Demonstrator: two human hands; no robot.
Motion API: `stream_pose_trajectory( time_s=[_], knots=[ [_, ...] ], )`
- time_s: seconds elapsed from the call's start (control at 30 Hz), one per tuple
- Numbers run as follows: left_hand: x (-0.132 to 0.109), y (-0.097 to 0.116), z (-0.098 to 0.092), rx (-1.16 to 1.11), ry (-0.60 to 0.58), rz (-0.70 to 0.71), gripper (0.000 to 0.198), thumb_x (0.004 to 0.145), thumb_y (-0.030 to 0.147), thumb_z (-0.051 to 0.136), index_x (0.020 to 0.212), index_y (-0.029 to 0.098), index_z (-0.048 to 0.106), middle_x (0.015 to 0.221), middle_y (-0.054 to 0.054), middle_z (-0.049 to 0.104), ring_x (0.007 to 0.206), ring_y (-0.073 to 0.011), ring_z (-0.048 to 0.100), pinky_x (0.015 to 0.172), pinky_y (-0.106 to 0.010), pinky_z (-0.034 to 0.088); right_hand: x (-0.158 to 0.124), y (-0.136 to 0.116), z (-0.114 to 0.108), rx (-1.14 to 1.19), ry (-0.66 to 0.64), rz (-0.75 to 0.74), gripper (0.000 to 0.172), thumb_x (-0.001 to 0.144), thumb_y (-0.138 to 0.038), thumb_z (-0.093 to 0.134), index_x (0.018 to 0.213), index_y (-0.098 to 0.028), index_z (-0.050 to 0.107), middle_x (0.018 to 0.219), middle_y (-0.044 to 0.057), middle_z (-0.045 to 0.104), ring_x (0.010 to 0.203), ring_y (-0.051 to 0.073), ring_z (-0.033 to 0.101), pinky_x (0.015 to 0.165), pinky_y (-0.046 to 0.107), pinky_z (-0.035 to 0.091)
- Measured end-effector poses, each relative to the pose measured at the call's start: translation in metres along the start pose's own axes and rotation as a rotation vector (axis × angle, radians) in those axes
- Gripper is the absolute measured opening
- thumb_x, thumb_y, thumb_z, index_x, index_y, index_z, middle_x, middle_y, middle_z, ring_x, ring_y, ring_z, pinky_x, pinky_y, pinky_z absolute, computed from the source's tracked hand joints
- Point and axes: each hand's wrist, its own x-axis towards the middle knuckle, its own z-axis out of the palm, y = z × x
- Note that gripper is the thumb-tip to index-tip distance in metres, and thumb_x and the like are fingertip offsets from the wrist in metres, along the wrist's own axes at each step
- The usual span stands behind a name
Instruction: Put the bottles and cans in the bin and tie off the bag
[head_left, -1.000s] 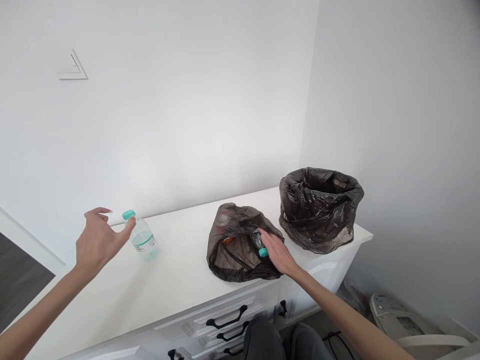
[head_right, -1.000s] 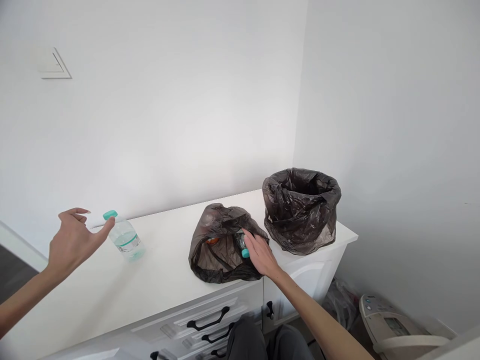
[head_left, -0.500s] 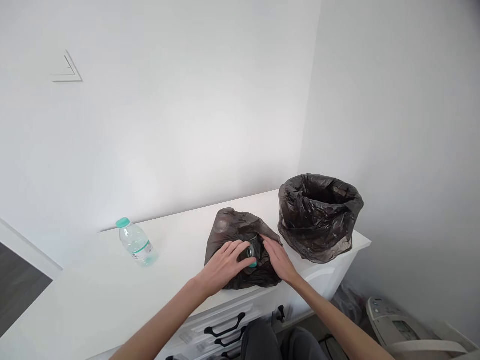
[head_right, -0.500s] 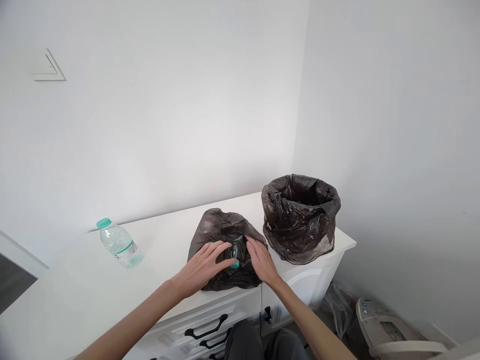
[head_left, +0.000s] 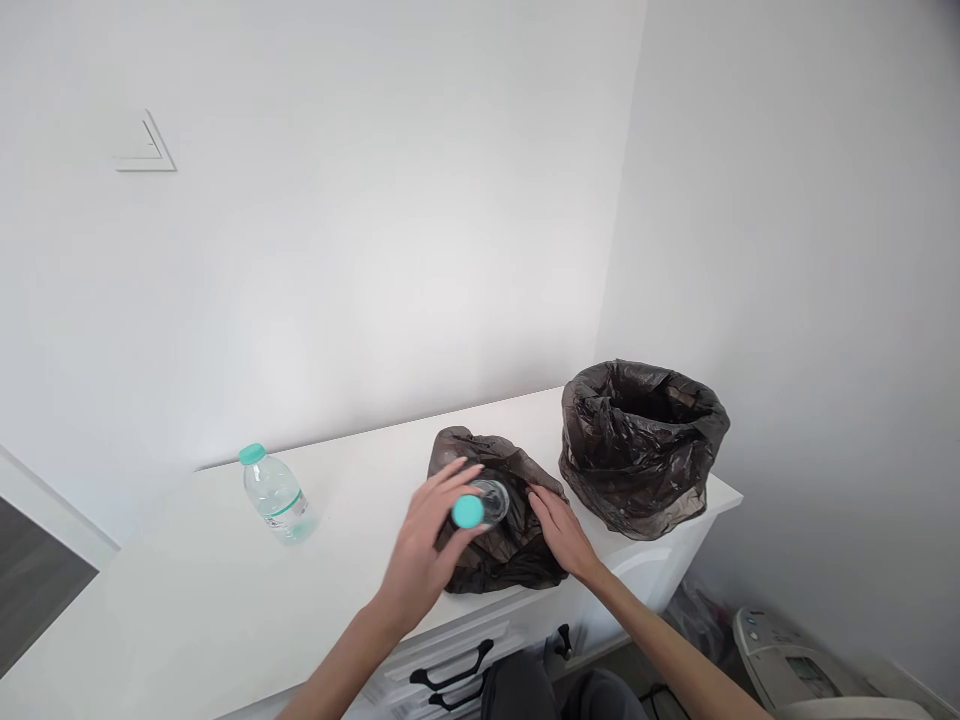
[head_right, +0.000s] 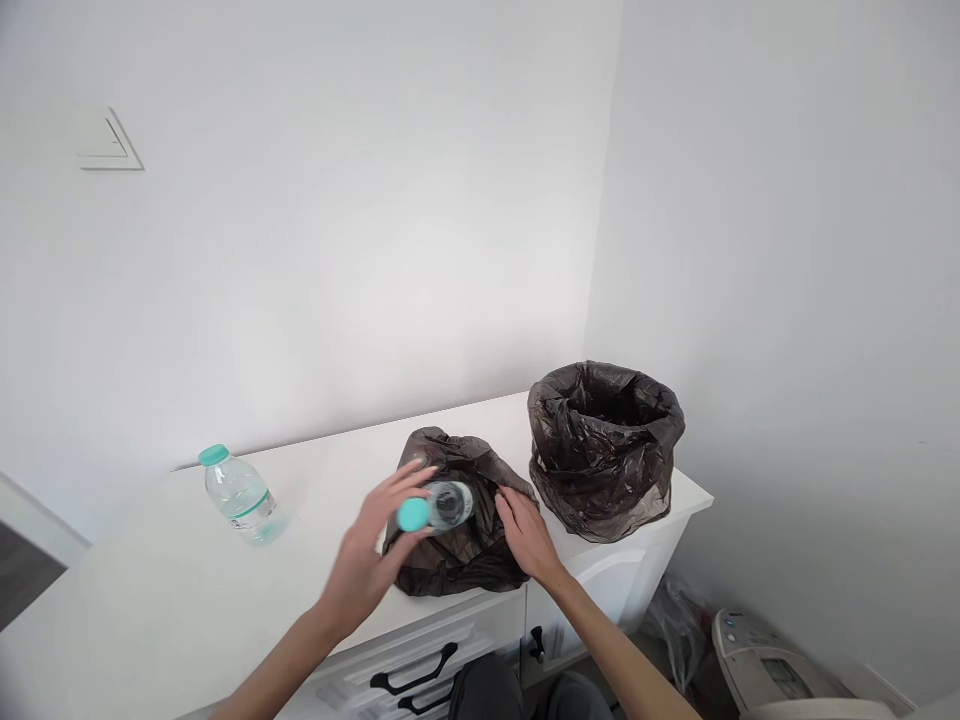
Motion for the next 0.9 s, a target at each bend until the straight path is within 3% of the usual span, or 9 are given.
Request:
stream_pose_trajectory(
  time_s=[0.13,0.23,0.3,0.43,0.6,0.9],
  knots=[
    [-0.021,0.02,-0.064,-0.154,0.276,-0.378,0.031,0.102,0.044,0.052,0.127,0.027,0.056,0.142,-0.009,0.066,0.138,-0.0257,0.057,0.115,-0.046,0.045,-0.001,0.001,0.003,-0.01,0.002,-0.006,0.053,0.103,-0.054,0.039,0.137,-0.022,0.063,0.141,0.011,0.065,0.133,0.029,0.057,0.119,0.051,0.037],
    [-0.036,0.01,-0.108,-0.059,0.411,-0.553,0.039,0.098,0.056,0.052,0.123,0.027,0.058,0.136,-0.008,0.069,0.131,-0.0279,0.062,0.11,-0.046,0.048,-0.002,0.001,0.004,-0.028,-0.001,-0.01,0.054,0.103,-0.054,0.039,0.139,-0.021,0.062,0.142,0.012,0.064,0.134,0.029,0.056,0.12,0.051,0.036],
    [-0.045,-0.007,-0.133,0.056,0.423,-0.691,0.043,0.095,0.062,0.052,0.121,0.028,0.057,0.136,-0.006,0.069,0.129,-0.0302,0.062,0.106,-0.048,0.051,-0.002,0.001,0.004,-0.034,-0.006,-0.013,0.054,0.103,-0.053,0.039,0.14,-0.021,0.061,0.143,0.012,0.064,0.135,0.029,0.056,0.12,0.051,0.036],
    [-0.059,-0.046,-0.17,0.24,0.319,-0.929,0.044,0.093,0.063,0.051,0.117,0.026,0.052,0.14,-0.007,0.068,0.127,-0.0351,0.063,0.094,-0.048,0.056,-0.003,0.003,0.003,-0.037,-0.019,-0.011,0.054,0.103,-0.053,0.039,0.141,-0.021,0.06,0.144,0.012,0.063,0.135,0.029,0.056,0.118,0.05,0.038],
    [-0.068,-0.081,-0.193,0.357,0.262,-1.026,0.054,0.093,0.065,0.047,0.124,0.021,0.049,0.142,-0.017,0.064,0.123,-0.0388,0.065,0.095,-0.051,0.055,-0.003,0.001,0.003,-0.061,-0.008,-0.031,0.052,0.103,-0.052,0.039,0.14,-0.022,0.061,0.142,0.011,0.064,0.134,0.029,0.057,0.118,0.049,0.039],
    [-0.063,-0.1,-0.199,0.414,0.308,-1.055,0.063,0.094,0.066,0.047,0.132,0.016,0.048,0.14,-0.018,0.064,0.122,-0.0401,0.065,0.099,-0.054,0.054,0.0,0.001,0.004,-0.117,-0.036,-0.07,0.05,0.104,-0.05,0.037,0.137,-0.022,0.061,0.14,0.01,0.065,0.133,0.028,0.057,0.117,0.047,0.039]
  ],
)
